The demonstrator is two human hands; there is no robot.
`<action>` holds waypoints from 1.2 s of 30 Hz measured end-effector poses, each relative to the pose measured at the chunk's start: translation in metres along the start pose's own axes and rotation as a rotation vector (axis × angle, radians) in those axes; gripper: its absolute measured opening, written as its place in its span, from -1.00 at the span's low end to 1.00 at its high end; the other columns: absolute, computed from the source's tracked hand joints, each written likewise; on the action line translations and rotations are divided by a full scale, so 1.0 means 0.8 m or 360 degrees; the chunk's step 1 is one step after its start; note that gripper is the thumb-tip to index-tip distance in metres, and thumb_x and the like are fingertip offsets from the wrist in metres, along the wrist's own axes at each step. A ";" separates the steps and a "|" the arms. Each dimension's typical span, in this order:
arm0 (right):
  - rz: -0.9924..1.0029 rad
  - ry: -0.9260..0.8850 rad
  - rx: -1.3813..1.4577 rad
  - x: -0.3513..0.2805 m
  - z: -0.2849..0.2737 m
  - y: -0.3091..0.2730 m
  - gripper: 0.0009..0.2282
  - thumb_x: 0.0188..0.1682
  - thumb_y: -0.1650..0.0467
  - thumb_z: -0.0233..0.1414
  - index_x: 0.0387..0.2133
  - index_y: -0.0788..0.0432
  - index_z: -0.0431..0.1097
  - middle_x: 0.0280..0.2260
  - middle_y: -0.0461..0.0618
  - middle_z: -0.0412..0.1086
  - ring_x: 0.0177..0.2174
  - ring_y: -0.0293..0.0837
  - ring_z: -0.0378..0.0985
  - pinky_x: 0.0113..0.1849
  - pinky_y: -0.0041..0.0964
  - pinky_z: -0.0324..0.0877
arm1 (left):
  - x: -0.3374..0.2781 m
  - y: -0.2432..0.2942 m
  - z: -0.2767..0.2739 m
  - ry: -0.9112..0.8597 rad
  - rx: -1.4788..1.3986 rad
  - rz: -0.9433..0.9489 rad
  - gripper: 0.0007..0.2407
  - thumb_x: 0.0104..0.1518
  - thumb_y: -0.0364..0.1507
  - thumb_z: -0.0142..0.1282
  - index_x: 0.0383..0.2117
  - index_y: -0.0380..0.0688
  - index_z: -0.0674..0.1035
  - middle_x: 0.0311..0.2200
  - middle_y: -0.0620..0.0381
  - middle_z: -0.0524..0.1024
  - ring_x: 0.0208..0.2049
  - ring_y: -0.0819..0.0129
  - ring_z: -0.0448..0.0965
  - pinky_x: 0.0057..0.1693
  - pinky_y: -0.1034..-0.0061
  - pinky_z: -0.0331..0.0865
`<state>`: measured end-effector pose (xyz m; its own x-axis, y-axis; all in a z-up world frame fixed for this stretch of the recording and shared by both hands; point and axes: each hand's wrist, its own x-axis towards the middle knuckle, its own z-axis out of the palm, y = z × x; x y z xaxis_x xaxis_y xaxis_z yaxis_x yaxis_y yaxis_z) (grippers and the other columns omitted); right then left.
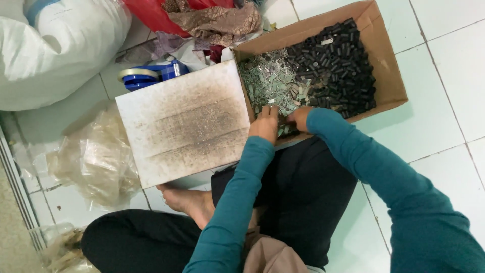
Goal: Sorting and arranging small metal brackets on a board before placing them into a storage box.
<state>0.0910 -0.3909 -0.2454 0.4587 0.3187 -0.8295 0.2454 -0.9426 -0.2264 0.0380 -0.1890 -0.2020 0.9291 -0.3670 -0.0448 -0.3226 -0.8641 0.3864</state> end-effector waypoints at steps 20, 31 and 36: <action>0.0324 0.0181 0.0206 -0.008 0.044 0.128 -0.75 -0.05 0.41 0.11 -0.14 -0.08 0.66 -0.04 0.11 0.59 -0.10 0.21 0.63 -0.14 0.17 0.62 | -0.007 0.009 -0.038 0.0775 -0.0252 0.0278 -0.68 0.32 -0.67 -0.18 0.05 0.02 0.52 0.24 -0.11 0.32 0.18 0.08 0.47 0.17 0.41 0.56; 0.0173 0.0399 0.0341 -0.037 0.007 0.110 -0.69 0.01 0.57 -0.01 -0.20 -0.03 0.66 -0.10 -0.03 0.62 -0.04 0.11 0.62 -0.06 0.06 0.60 | -0.007 0.012 -0.045 0.0669 -0.0302 0.0187 -0.70 0.34 -0.64 -0.21 0.04 0.03 0.53 0.25 -0.07 0.33 0.18 0.11 0.48 0.11 0.41 0.59; 0.0154 -0.0012 0.0248 -0.064 -0.008 0.068 -0.69 0.07 0.50 -0.05 -0.05 0.02 0.61 0.02 0.07 0.56 0.03 0.18 0.57 0.01 0.16 0.60 | -0.007 0.013 -0.048 0.0637 -0.0298 0.0175 -0.71 0.34 -0.64 -0.20 0.02 0.03 0.53 0.25 -0.07 0.34 0.19 0.14 0.49 0.08 0.45 0.59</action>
<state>0.0866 -0.4575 -0.2121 0.4674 0.2252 -0.8549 0.0645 -0.9731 -0.2211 0.0366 -0.1829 -0.1624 0.8998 -0.2590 0.3512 -0.4192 -0.7367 0.5306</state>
